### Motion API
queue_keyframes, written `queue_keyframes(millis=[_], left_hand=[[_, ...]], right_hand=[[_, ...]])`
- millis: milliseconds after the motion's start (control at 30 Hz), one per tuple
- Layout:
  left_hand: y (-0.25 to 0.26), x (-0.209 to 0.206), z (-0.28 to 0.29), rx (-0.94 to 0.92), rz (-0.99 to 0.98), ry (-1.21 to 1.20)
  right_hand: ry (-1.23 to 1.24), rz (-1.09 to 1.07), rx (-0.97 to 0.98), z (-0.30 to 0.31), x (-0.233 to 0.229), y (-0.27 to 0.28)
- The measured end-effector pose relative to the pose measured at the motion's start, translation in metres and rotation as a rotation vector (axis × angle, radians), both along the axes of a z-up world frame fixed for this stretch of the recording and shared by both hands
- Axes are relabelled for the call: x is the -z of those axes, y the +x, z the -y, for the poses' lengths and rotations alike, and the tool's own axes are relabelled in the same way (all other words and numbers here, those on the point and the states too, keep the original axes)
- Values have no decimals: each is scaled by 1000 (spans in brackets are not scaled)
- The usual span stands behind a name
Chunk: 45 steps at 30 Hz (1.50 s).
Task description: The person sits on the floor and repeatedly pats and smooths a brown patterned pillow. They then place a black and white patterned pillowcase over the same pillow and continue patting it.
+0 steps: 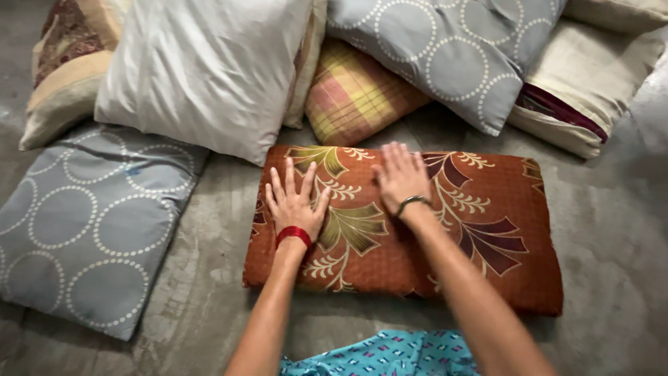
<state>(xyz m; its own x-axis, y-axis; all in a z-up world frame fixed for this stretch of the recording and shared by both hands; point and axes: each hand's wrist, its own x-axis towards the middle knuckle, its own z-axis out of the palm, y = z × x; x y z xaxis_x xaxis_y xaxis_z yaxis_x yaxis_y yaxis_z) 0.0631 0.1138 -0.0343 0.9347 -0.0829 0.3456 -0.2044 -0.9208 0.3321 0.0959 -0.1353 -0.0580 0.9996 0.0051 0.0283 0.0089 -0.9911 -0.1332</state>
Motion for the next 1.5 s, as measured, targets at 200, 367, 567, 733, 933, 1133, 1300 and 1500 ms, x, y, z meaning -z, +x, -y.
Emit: queue_keyframes(millis=[200, 367, 567, 733, 933, 1133, 1300, 1500], left_hand=[[0, 0, 0, 16, -8, -16], [-2, 1, 1, 7, -1, -25], [-1, -10, 11, -60, -98, 35], [4, -1, 53, 202, 104, 60], [0, 3, 68, 391, 98, 2], [-2, -8, 69, 390, 89, -49], [-4, -9, 69, 381, 100, -68], [-3, -1, 73, 351, 130, -49]], right_hand=[[-196, -101, 216, 127, 8, -26], [89, -84, 475, 223, 11, -67], [65, -105, 702, 247, -1, -107], [-9, 301, 133, 121, -44, -92], [92, 245, -310, -14, -34, -63], [32, 11, 94, 92, -11, -45], [192, -54, 445, 216, -7, -79], [211, -68, 638, 269, -14, -153]])
